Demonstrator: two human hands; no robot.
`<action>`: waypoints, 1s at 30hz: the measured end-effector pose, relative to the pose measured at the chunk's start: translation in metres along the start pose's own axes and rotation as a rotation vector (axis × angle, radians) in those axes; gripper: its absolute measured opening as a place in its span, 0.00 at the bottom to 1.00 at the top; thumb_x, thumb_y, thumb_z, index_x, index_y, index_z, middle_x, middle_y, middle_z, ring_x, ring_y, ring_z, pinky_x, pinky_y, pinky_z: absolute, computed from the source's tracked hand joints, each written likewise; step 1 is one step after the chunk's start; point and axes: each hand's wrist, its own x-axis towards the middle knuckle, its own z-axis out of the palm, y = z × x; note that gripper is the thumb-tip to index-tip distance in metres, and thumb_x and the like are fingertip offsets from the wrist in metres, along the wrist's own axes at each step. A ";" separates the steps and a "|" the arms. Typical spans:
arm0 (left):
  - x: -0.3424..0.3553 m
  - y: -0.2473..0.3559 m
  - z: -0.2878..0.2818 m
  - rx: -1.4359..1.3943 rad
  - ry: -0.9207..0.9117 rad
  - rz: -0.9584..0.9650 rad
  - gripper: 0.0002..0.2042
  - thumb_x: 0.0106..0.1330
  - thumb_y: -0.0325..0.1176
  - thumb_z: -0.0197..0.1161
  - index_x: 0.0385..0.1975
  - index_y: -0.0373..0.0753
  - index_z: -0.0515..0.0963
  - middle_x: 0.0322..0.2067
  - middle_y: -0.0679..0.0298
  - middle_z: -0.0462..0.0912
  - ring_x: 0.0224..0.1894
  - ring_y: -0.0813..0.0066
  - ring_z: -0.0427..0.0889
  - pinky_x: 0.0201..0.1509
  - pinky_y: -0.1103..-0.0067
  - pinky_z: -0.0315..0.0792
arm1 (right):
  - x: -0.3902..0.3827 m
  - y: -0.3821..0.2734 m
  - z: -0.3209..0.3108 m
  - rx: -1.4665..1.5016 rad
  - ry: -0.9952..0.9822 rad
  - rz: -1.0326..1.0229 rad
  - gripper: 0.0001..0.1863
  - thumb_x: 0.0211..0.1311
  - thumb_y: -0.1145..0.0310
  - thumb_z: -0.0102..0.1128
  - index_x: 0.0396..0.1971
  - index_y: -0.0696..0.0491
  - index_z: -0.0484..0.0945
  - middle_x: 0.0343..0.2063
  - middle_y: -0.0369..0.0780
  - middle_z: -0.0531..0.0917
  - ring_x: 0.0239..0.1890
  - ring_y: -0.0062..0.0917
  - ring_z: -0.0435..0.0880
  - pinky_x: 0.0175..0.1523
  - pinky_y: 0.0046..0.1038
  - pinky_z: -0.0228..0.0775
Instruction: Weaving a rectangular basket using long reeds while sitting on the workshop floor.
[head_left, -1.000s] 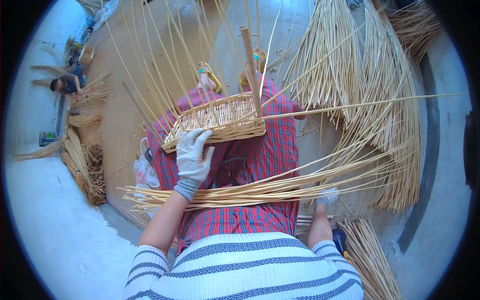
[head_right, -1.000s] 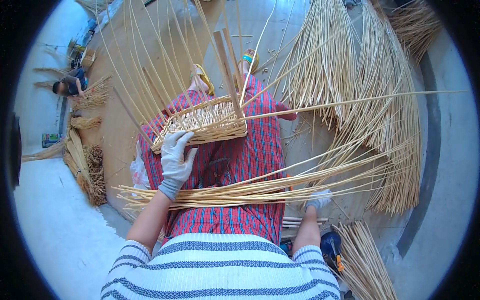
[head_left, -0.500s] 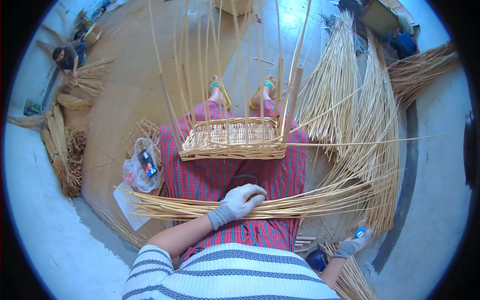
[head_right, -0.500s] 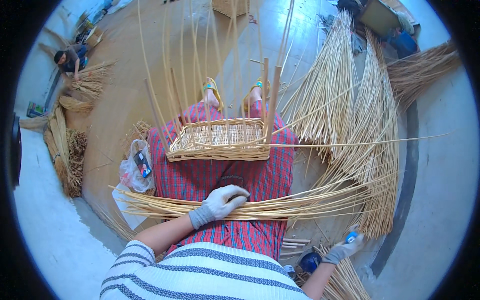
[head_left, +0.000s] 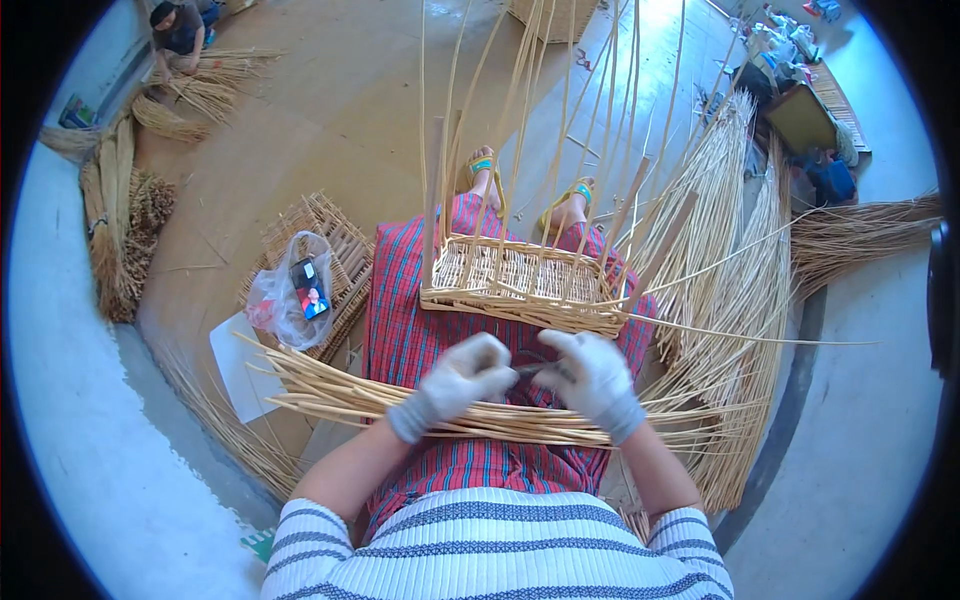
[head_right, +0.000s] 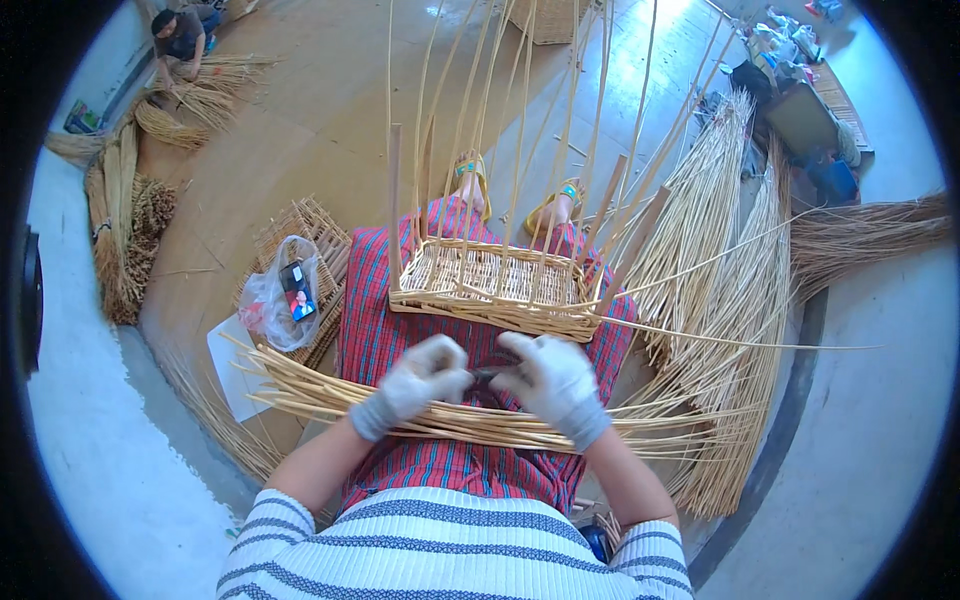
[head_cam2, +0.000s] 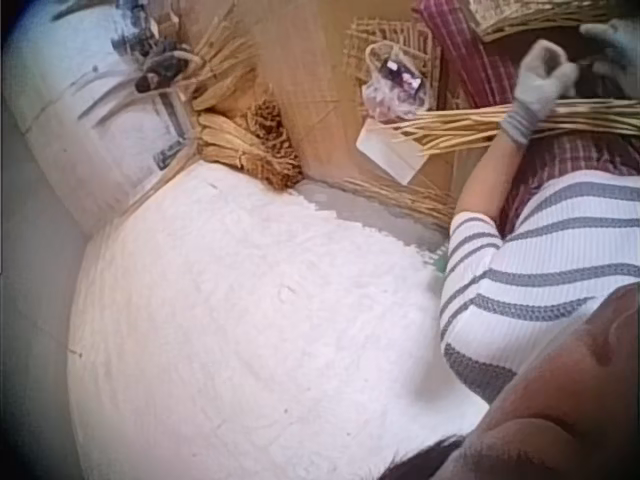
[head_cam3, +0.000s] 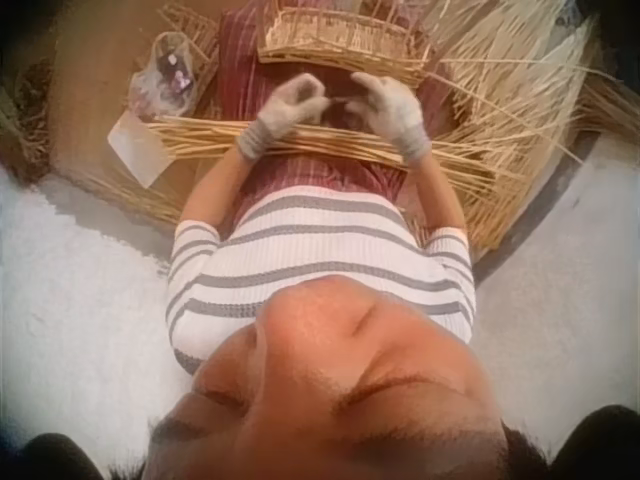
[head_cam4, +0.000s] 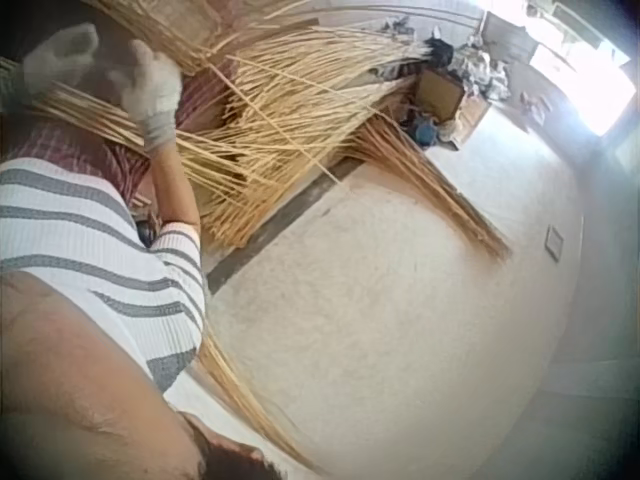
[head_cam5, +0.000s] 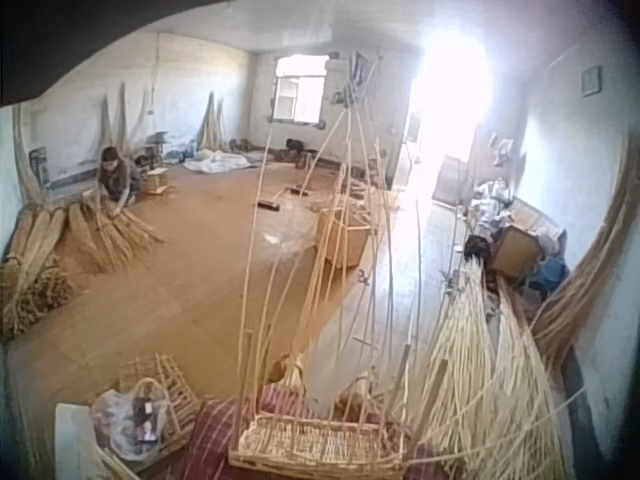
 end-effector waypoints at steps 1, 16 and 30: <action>-0.005 0.010 -0.022 -0.040 0.060 0.024 0.07 0.67 0.29 0.65 0.36 0.39 0.72 0.28 0.71 0.75 0.26 0.83 0.77 0.32 0.84 0.73 | 0.002 0.019 -0.009 -0.125 0.023 0.007 0.16 0.46 0.66 0.74 0.37 0.49 0.82 0.24 0.39 0.80 0.31 0.36 0.81 0.38 0.37 0.72; 0.050 0.033 -0.141 0.336 0.201 -0.187 0.18 0.58 0.14 0.59 0.48 0.37 0.79 0.41 0.63 0.84 0.22 0.83 0.78 0.11 0.87 0.67 | 0.090 0.115 -0.032 0.997 0.717 0.437 0.14 0.72 0.59 0.57 0.31 0.53 0.80 0.23 0.30 0.76 0.22 0.11 0.72 0.26 0.17 0.64; 0.054 0.072 -0.143 0.343 0.318 0.039 0.31 0.59 0.24 0.70 0.64 0.44 0.68 0.50 0.62 0.79 0.30 0.78 0.80 0.30 0.81 0.78 | 0.084 0.095 -0.083 0.196 0.859 0.045 0.09 0.65 0.68 0.62 0.30 0.59 0.79 0.32 0.41 0.80 0.29 0.26 0.83 0.31 0.30 0.72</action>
